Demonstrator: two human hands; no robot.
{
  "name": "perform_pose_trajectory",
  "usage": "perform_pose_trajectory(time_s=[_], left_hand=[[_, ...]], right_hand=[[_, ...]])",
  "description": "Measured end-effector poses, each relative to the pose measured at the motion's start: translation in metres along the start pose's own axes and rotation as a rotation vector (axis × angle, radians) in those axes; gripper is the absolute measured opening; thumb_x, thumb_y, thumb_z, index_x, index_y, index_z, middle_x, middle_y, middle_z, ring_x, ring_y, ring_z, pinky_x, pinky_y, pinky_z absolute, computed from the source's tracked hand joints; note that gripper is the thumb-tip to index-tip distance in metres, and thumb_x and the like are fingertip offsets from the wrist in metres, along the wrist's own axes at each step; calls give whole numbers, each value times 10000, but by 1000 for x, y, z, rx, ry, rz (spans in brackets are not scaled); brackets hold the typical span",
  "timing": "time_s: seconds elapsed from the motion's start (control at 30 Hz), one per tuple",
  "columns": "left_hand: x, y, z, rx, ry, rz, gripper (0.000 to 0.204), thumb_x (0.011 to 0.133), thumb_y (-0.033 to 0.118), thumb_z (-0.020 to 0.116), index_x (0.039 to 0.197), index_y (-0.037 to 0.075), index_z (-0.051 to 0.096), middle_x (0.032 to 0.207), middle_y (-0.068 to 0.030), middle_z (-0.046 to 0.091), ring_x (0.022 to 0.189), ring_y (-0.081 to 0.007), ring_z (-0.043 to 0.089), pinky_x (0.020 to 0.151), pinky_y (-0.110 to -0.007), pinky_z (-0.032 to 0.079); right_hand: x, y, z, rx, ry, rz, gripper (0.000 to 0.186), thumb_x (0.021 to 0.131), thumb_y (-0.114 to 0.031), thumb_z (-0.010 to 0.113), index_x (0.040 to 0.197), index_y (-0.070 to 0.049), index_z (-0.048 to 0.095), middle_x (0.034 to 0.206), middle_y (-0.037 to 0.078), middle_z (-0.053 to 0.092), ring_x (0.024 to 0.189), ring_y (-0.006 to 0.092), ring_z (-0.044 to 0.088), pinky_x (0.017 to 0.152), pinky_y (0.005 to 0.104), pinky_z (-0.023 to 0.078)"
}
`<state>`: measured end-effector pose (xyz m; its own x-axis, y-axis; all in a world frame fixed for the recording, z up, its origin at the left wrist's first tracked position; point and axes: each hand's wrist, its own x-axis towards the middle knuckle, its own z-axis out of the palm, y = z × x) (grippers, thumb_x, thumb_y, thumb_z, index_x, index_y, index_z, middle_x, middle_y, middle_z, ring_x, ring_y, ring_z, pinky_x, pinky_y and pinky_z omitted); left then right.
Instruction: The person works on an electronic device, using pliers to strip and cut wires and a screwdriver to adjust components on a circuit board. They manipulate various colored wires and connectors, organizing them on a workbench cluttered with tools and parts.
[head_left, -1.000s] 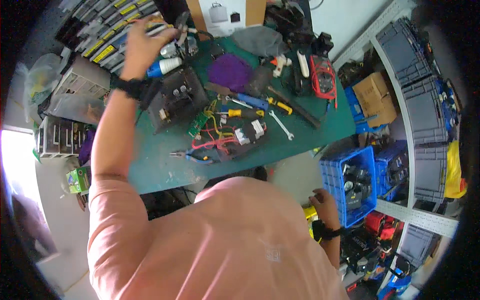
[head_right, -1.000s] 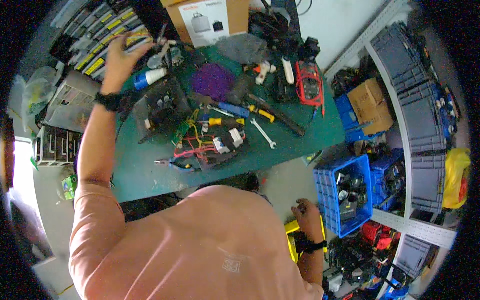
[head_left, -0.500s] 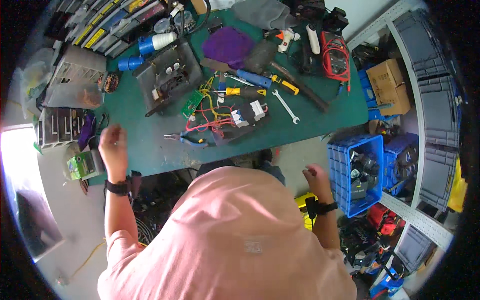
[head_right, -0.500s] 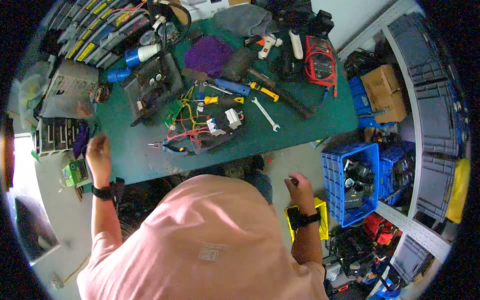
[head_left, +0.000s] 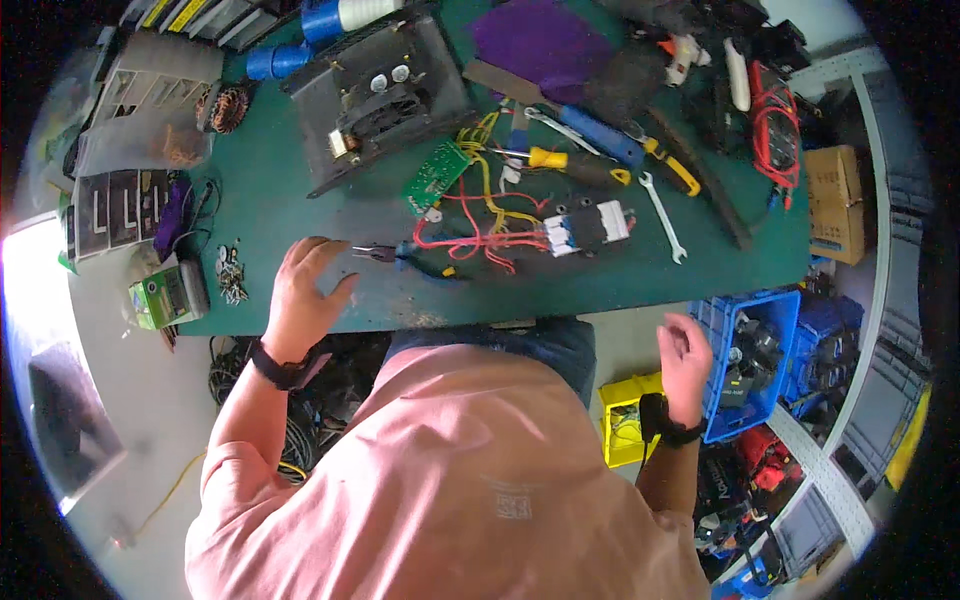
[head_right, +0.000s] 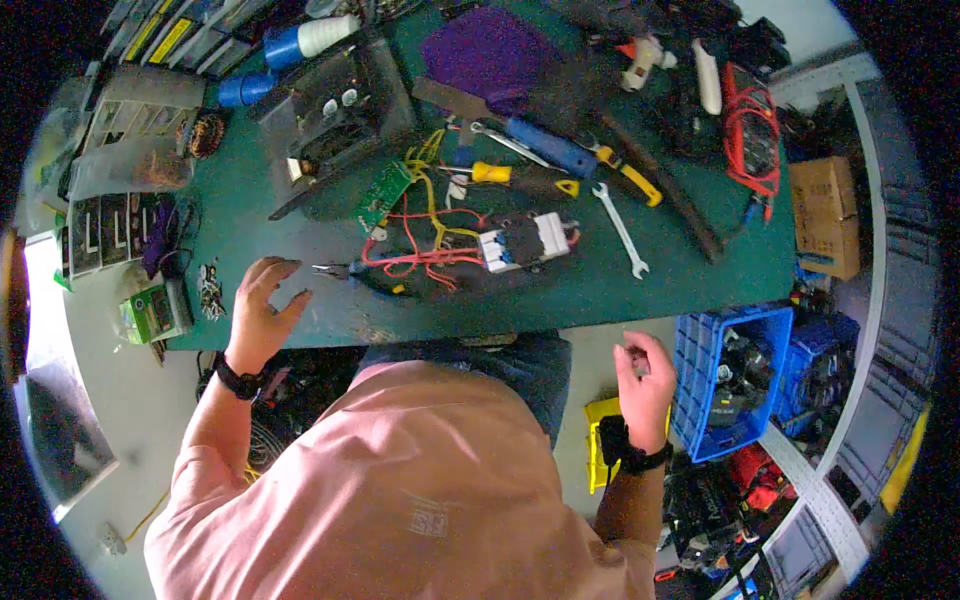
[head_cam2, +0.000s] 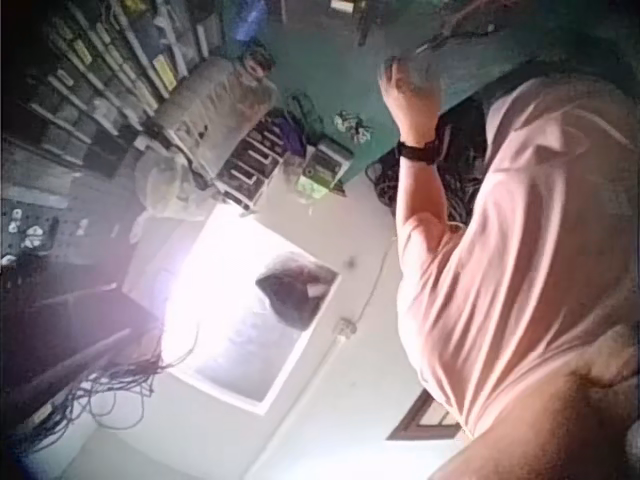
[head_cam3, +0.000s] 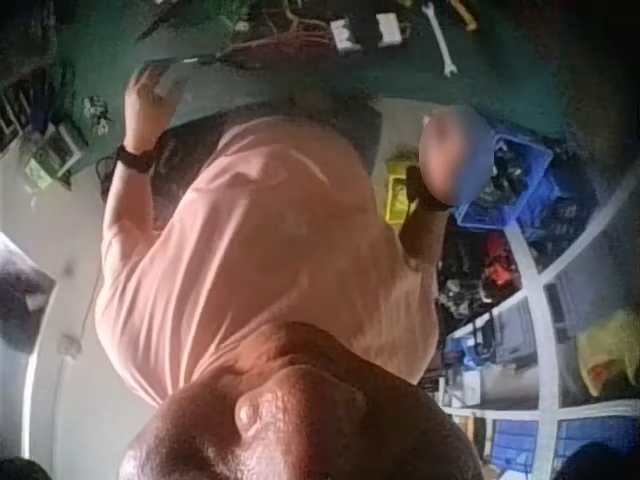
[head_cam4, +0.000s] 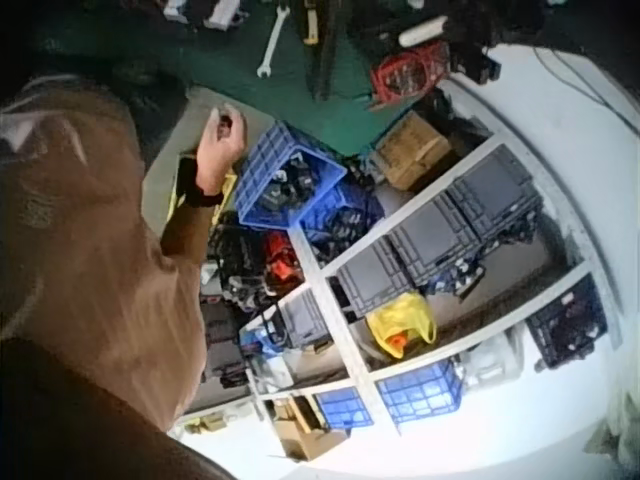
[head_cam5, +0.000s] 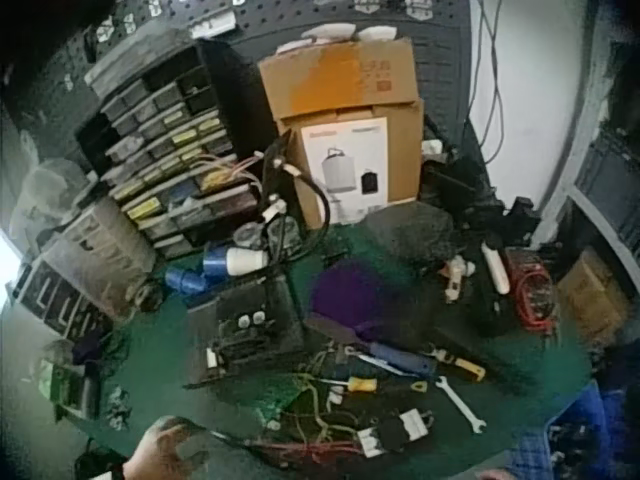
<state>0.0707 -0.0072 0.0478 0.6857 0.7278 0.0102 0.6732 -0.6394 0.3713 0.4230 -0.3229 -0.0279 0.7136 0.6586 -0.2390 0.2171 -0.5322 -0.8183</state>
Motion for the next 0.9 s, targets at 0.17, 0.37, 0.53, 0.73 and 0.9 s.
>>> perform_pose_trajectory(time_s=[0.17,0.37,0.53,0.73,0.9], left_hand=[[19,3,10,-54,-22,24,299,756,85,736,1031,17,643,938,-131,645,838,-284,623,691,-349,496],[75,42,24,-54,-63,-42,237,821,171,699,980,6,636,853,-153,608,731,-318,592,643,-374,475],[109,48,40,134,-101,196,259,846,239,677,828,-2,583,785,-194,569,738,-409,568,650,-456,456],[109,33,54,-26,-76,202,273,898,167,632,728,-23,534,685,-170,506,660,-357,522,607,-425,412],[98,23,21,-216,-54,224,300,937,177,605,726,-23,532,634,-113,463,594,-229,446,565,-354,359]], right_hand=[[-8,33,22,-62,-45,13,170,828,-22,690,988,7,639,828,41,625,709,113,546,657,254,450],[-3,60,54,31,-100,58,159,817,-36,694,951,19,627,822,74,638,690,136,564,649,281,470],[-5,67,62,-23,-136,92,175,815,-58,691,953,28,625,825,109,636,713,183,605,676,307,492],[-8,100,74,-30,-133,60,181,821,-68,693,966,24,635,854,122,650,727,203,620,686,322,501],[-17,118,93,2,-62,19,219,814,-79,705,1002,19,651,916,140,671,752,217,637,695,320,513]])
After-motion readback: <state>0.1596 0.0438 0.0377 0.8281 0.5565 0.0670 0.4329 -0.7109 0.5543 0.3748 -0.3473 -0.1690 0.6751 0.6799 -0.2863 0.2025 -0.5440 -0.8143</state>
